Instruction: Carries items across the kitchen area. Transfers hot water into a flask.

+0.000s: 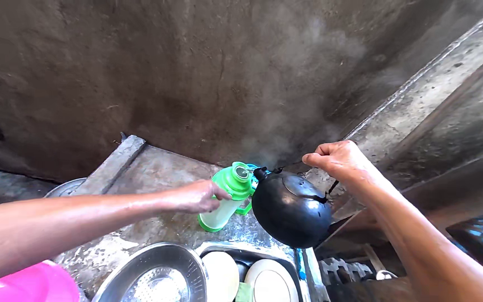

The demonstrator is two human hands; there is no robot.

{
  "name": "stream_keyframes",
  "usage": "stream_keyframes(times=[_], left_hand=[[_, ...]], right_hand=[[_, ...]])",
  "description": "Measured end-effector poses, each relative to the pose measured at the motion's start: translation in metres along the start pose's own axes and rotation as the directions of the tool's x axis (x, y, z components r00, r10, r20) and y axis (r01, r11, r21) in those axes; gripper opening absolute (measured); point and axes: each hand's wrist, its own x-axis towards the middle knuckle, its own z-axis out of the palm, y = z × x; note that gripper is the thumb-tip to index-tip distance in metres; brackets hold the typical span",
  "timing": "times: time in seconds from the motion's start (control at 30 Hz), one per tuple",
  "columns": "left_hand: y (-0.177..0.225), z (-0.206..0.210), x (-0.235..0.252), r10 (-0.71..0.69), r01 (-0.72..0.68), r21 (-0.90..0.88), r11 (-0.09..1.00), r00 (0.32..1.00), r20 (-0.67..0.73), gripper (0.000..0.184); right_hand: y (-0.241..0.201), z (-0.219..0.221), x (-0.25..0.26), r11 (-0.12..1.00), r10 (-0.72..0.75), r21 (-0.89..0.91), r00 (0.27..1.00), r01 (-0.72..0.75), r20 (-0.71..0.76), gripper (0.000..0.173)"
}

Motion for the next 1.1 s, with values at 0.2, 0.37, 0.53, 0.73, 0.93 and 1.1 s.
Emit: stream_keyframes(times=[0.2, 0.37, 0.53, 0.73, 0.93, 1.1], left_hand=[[0.011, 0.038, -0.004, 0.105, -0.105, 0.146, 0.984, 0.994, 0.007, 0.024], [0.013, 0.042, -0.002, -0.047, 0.052, -0.087, 0.995, 0.997, 0.063, 0.041], [0.011, 0.04, -0.014, -0.271, 0.35, -0.486, 0.801, 0.936, 0.227, 0.034], [0.009, 0.027, -0.036, -0.186, 0.299, -0.624, 0.722, 0.953, 0.24, 0.031], [0.009, 0.023, -0.058, -0.2, 0.232, -0.571, 0.787, 0.972, 0.119, 0.039], [0.01, 0.017, -0.071, -0.264, 0.256, -0.572, 0.779, 0.962, 0.071, 0.039]], right_hand=[[-0.001, -0.002, 0.004, 0.999, -0.032, -0.028, 0.999, 0.033, 0.024, 0.046], [-0.001, -0.008, 0.007, 0.996, -0.064, -0.056, 0.997, 0.067, 0.05, 0.046], [0.001, -0.016, 0.012, 0.988, -0.065, -0.132, 0.993, 0.077, 0.094, 0.045], [0.002, -0.026, 0.012, 0.982, -0.088, -0.155, 0.99, 0.104, 0.109, 0.045], [-0.002, -0.033, 0.009, 0.979, -0.082, -0.176, 0.99, 0.101, 0.113, 0.045], [0.003, -0.037, 0.013, 0.978, -0.103, -0.171, 0.988, 0.122, 0.112, 0.046]])
